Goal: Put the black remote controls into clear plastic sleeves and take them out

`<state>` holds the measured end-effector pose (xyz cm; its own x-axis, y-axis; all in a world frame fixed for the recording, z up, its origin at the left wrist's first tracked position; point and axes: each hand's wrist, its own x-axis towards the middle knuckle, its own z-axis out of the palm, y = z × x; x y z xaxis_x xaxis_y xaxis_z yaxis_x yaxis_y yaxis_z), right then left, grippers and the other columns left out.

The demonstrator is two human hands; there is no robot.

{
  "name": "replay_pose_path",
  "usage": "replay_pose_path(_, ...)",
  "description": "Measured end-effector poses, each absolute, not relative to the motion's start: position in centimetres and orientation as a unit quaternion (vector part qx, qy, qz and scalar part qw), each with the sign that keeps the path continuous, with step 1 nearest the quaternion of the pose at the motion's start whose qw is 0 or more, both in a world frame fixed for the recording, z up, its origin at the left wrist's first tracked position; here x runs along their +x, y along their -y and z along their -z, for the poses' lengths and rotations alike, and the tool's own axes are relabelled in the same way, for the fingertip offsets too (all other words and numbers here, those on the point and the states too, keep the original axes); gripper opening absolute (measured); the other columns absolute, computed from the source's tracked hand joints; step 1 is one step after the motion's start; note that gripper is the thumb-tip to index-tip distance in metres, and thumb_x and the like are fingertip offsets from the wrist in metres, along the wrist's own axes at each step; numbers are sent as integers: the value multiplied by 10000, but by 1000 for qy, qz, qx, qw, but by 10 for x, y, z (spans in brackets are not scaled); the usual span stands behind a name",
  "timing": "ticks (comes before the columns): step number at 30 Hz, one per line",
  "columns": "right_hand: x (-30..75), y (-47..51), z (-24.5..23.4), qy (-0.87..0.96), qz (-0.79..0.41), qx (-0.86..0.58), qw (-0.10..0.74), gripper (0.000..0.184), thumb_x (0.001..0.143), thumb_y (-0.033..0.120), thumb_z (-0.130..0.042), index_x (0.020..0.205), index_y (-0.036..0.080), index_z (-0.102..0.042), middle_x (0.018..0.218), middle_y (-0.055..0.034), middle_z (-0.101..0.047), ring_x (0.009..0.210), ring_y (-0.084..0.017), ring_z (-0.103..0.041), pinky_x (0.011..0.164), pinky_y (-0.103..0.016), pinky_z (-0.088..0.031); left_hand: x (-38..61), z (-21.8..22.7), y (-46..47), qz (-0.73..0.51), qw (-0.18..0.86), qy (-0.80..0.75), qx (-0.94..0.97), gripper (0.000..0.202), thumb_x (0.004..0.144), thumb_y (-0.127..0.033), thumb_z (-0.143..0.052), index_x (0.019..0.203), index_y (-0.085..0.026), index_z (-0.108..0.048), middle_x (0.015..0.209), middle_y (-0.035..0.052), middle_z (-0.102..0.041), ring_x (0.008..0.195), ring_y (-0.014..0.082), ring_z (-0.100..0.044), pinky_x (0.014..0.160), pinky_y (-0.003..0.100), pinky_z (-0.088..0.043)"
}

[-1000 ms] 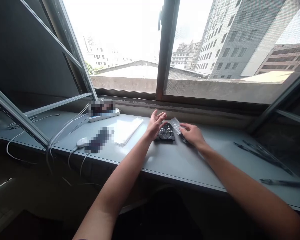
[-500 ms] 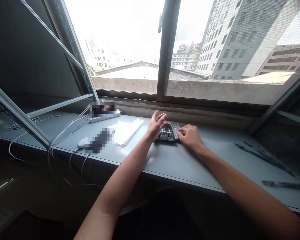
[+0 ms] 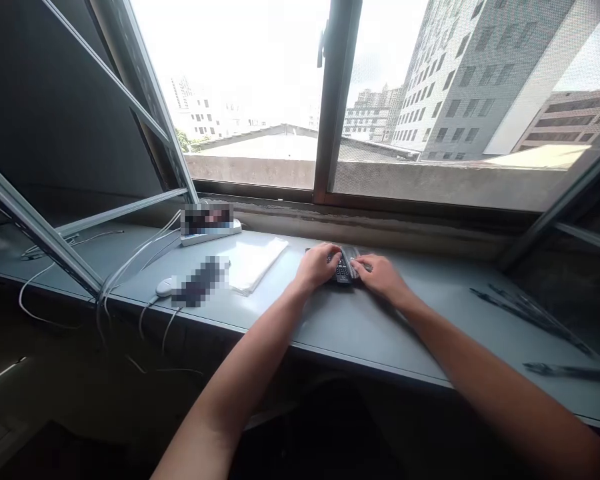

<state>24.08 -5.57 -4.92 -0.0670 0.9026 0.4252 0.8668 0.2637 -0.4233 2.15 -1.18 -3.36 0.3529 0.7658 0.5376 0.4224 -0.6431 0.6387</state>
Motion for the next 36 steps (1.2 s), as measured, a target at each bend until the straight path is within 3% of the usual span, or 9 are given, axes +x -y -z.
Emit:
replay_pose_path(5,243,55,50,716,-10,-624,311,327,1050,438,-634,1064,214,-872,1113,-124,-821,1102,-337,-734,991,-428,-550,20,36,17,-329,109,-403,847,268,1035,-343,-616,1120,-243,-849,1231,75,-805,1134,270,-751,1054,378,-572)
replay_pose_path(10,242,54,56,725,4,-610,320,328,1057,398,-616,1161,203,-859,1189,-141,-792,1168,-341,-695,1048,-448,-530,18,38,18,-301,76,-389,868,302,1042,-363,-606,1159,-252,-861,1266,72,-799,1149,264,-744,1058,369,-561)
replay_pose_path(21,242,54,54,723,15,-598,345,306,1031,435,-628,937,210,-814,1066,-135,-786,1063,-351,-702,991,-495,-558,18,39,18,-293,60,-386,873,296,1037,-365,-615,1138,-253,-870,1241,79,-803,1130,270,-741,1053,381,-557)
replay_pose_path(25,234,62,50,784,38,-510,352,286,1013,457,-683,1085,217,-822,1187,-141,-791,1232,-381,-668,1121,-556,-520,18,37,20,-291,55,-403,866,292,1045,-334,-592,1111,-242,-861,1242,91,-794,1132,256,-738,1036,357,-561)
replay_pose_path(29,225,69,48,856,24,-421,299,454,972,519,-765,1332,242,-770,1406,-131,-751,1449,-413,-574,1252,-637,-412,17,35,21,-288,43,-443,848,299,1051,-296,-552,1050,-238,-845,1171,93,-800,1062,253,-745,952,348,-570)
replay_pose_path(32,222,71,49,872,2,-415,258,512,973,503,-772,1409,237,-728,1496,-147,-704,1457,-415,-591,1272,-690,-362,17,35,21,-292,40,-463,836,297,1055,-292,-542,1030,-238,-833,1150,86,-804,1044,253,-746,917,345,-563)
replay_pose_path(36,222,71,49,876,-3,-409,258,451,992,438,-751,1391,228,-743,1482,-164,-711,1407,-389,-642,1245,-657,-419,14,31,20,-287,56,-467,835,359,1099,-381,-498,1028,-248,-823,1151,84,-802,1040,252,-743,919,345,-557)
